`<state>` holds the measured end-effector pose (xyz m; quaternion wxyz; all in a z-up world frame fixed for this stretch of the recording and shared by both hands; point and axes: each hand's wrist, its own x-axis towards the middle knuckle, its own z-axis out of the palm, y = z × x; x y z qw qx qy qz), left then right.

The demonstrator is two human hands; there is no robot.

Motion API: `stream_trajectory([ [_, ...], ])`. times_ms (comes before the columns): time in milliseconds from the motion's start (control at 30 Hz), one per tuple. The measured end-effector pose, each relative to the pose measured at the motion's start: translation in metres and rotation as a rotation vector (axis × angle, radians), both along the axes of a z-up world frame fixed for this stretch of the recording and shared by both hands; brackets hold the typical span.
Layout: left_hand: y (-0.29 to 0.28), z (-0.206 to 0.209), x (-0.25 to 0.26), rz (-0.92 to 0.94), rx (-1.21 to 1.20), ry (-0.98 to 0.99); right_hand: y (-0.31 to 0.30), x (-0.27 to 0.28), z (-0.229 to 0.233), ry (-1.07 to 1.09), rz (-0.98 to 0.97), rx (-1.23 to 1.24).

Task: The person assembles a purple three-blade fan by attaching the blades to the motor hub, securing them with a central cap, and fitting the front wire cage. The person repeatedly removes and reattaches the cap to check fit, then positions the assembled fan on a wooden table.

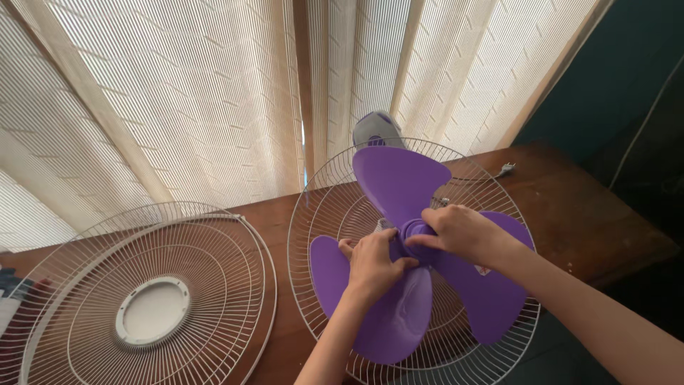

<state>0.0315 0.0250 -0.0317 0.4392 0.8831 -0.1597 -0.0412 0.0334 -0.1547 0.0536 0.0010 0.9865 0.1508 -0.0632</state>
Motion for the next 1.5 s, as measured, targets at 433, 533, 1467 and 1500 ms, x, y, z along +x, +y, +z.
stream_trajectory([
  [433,-0.005,-0.021,0.006,0.036,-0.122,-0.124,-0.012,-0.013,0.026,-0.022,0.186,0.255],
  [533,-0.006,-0.013,0.003,0.037,-0.061,-0.06,0.0,-0.013,0.027,0.119,-0.07,-0.334],
  [1467,-0.007,-0.013,0.013,0.023,0.024,0.084,-0.011,-0.006,0.008,-0.076,-0.001,0.056],
  [1500,-0.008,-0.014,0.014,0.048,0.026,0.069,-0.017,-0.008,0.015,-0.051,-0.04,0.052],
])
